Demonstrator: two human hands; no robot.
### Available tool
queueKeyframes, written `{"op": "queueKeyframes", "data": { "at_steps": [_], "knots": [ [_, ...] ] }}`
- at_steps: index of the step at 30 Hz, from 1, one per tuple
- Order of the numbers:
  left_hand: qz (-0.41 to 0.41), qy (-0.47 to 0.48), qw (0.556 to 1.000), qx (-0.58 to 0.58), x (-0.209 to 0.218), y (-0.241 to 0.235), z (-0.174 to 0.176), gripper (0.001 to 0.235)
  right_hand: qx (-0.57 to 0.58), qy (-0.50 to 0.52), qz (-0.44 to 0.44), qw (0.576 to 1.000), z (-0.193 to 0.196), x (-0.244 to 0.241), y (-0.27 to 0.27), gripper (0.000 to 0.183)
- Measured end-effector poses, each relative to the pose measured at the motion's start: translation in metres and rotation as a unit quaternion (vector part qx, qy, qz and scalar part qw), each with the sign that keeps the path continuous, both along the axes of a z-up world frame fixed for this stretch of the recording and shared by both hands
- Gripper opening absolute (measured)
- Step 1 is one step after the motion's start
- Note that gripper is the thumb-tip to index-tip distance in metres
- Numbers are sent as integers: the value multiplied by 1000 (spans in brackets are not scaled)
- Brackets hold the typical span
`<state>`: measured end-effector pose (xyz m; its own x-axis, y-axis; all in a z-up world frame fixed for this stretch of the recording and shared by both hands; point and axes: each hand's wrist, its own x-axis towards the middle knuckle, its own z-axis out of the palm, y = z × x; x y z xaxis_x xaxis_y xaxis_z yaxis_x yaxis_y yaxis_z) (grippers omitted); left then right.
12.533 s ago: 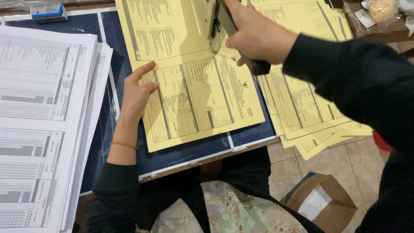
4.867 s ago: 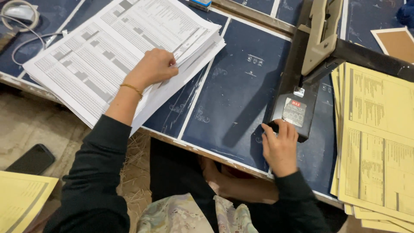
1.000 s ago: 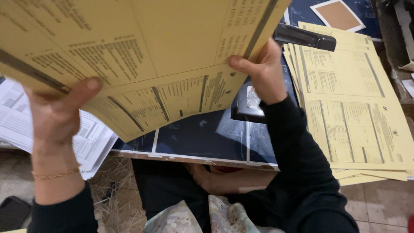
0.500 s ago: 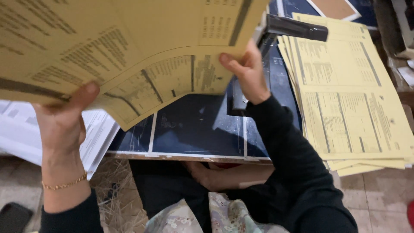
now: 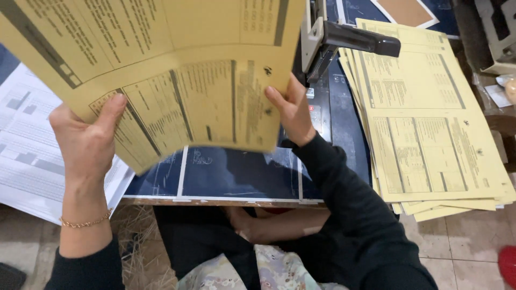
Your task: The person sits on the floor and uses a manual hole punch to punch holes in yellow documents. They repeatedly pick up sheets from a stack, align them under the punch, press the handle, and place the punched sheets into a separate pile.
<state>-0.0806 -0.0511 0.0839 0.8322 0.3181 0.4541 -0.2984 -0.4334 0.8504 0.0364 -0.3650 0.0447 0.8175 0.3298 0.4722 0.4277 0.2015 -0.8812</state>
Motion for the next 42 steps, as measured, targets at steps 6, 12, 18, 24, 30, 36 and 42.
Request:
{"op": "queueKeyframes", "data": {
  "at_steps": [6,12,18,24,30,36,42],
  "knots": [
    [-97,178,962,-183,31,-4,-20,25,-137,120,-52,982,14,-39,-29,49],
    [-73,346,894,-274,66,-56,-69,28,-15,379,-126,917,-43,-45,-71,44],
    [-165,375,864,-293,111,-115,-71,25,-98,338,-244,904,-48,-32,-141,54],
    [-209,324,875,-291,156,-130,-114,40,-168,275,-273,906,-77,7,-176,53],
    [-193,314,873,-319,158,-129,-105,42,-187,263,-302,897,-75,14,-161,52],
    [-178,324,878,-304,160,-131,-100,42,-211,256,-297,896,-46,6,-146,54],
    [-170,406,853,-280,153,-134,-70,44,-522,115,-207,819,34,46,-184,63]
  ]
}}
